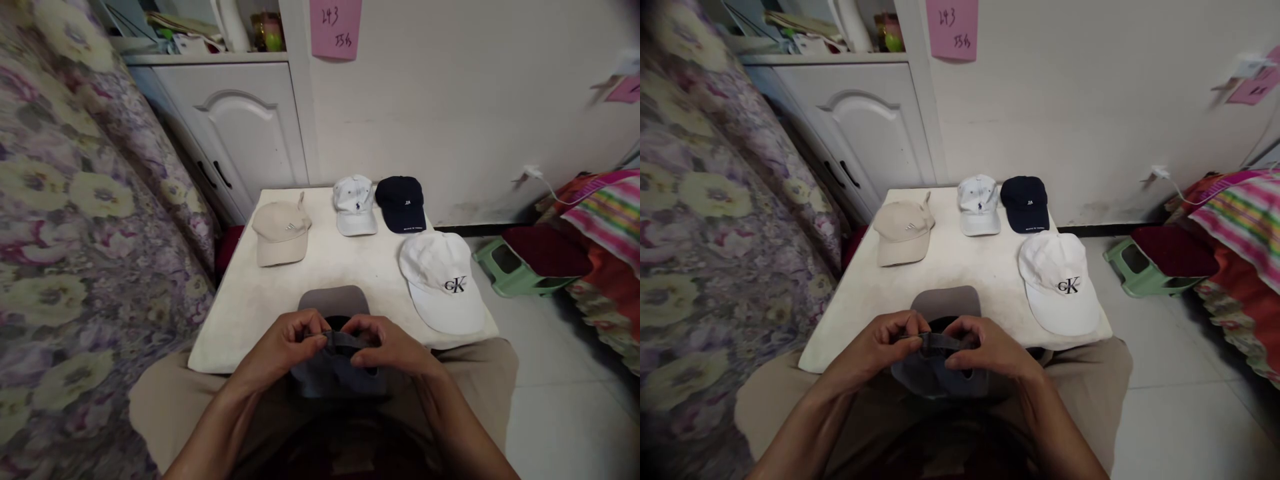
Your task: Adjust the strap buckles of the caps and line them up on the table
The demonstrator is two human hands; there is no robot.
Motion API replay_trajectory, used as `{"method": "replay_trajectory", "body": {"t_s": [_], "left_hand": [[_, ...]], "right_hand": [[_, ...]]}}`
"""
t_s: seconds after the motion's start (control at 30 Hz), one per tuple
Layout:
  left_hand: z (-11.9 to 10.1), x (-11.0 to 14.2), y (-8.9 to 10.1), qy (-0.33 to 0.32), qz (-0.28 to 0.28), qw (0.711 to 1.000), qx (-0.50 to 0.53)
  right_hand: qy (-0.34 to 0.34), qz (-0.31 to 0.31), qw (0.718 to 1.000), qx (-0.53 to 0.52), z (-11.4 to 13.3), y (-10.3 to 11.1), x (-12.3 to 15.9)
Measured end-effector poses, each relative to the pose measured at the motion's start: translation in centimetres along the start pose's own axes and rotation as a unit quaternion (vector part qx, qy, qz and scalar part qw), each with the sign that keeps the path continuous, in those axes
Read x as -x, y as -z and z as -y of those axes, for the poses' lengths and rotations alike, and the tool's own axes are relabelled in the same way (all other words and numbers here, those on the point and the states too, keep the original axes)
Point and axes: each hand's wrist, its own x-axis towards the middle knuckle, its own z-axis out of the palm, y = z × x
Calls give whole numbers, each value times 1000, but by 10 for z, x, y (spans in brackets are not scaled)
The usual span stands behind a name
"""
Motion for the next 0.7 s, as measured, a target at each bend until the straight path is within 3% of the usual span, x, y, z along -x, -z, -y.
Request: {"method": "replay_trajectory", "body": {"t_s": [0.23,0.3,0.47,0.7], "left_hand": [[3,-5,-1,-15,6,1000,-8],[6,-6,-1,-15,12,1000,-7],[9,-6,-4,-17,25,999,-10],[6,-7,-9,-46,10,997,-57]], "right_hand": [[6,151,982,-115,-5,0,0],[21,126,985,-114,-4,1,0],[65,-43,995,-68,2,-2,-1],[59,-69,994,-69,2,-18,-8]]}}
